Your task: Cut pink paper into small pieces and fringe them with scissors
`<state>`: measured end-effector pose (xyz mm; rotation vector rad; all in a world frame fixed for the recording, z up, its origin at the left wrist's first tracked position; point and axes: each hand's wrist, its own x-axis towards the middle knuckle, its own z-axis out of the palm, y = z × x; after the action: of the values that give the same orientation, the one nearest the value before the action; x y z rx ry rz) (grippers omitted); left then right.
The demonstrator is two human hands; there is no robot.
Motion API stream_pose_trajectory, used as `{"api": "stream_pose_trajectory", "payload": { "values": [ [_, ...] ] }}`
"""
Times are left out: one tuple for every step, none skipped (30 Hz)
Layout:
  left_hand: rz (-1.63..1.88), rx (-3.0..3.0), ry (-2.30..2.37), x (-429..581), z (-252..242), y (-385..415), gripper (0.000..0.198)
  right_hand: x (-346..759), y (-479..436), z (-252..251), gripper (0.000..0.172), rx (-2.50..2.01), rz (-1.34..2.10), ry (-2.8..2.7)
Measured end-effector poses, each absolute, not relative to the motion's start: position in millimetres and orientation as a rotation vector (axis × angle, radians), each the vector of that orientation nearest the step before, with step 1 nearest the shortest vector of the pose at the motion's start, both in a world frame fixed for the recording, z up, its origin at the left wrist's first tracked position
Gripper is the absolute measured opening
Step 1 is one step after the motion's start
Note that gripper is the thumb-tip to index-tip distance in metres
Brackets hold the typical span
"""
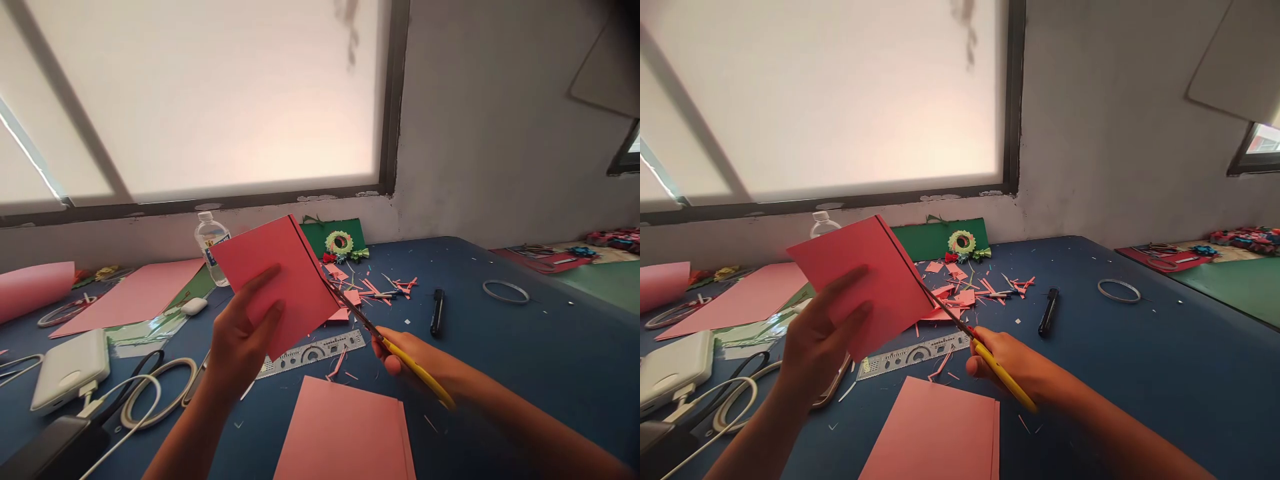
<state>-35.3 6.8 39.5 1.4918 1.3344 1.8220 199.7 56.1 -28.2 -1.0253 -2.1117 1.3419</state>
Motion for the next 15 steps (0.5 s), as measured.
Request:
{"api": "stream_pose_trajectory", "payload": {
  "values": [
    [1.818,1.484,1.345,-36,40,6,0.043,200,57,-30,0.069,-1.029,1.358,-2.12],
    [1.818,1.479,1.356,-36,41,6,0.043,200,57,-30,0.071,-1.027,1.367,-2.13],
    [1.825,1.475,1.366,-36,41,6,0.043,200,56,-29,0.072,-1.018,1.362,-2.14],
    [1.834,1.472,1.378,-36,42,6,0.043,200,55,-27,0.073,-1.008,1.349,-2.15],
    [1.847,1.469,1.391,-36,42,5,0.043,201,54,-24,0.073,-1.001,1.333,-2.16],
    [1.86,1.465,1.403,-37,43,5,0.044,201,52,-21,0.072,-1.001,1.321,-2.17],
    [1.873,1.459,1.409,-37,43,6,0.044,201,50,-17,0.072,-1.008,1.319,-2.184],
    [1.883,1.451,1.408,-37,43,6,0.045,201,49,-14,0.072,-1.017,1.321,-2.199],
    [1.883,1.442,1.4,-37,43,6,0.046,201,47,-12,0.072,-1.02,1.319,-2.214],
    [1.873,1.437,1.39,-37,42,6,0.047,201,46,-10,0.072,-1.017,1.306,-2.227],
    [1.857,1.438,1.378,-36,40,6,0.049,200,45,-10,0.072,-1.01,1.286,-2.233],
    [1.837,1.445,1.367,-35,39,6,0.049,199,45,-10,0.071,-1.001,1.28,-2.229],
    [1.813,1.453,1.357,-33,37,6,0.05,198,45,-12,0.07,-0.988,1.287,-2.211],
    [1.789,1.457,1.348,-31,36,5,0.049,196,45,-15,0.069,-0.974,1.311,-2.18],
    [1.765,1.458,1.336,-29,34,5,0.049,194,45,-18,0.068,-0.966,1.351,-2.135]
  ]
}}
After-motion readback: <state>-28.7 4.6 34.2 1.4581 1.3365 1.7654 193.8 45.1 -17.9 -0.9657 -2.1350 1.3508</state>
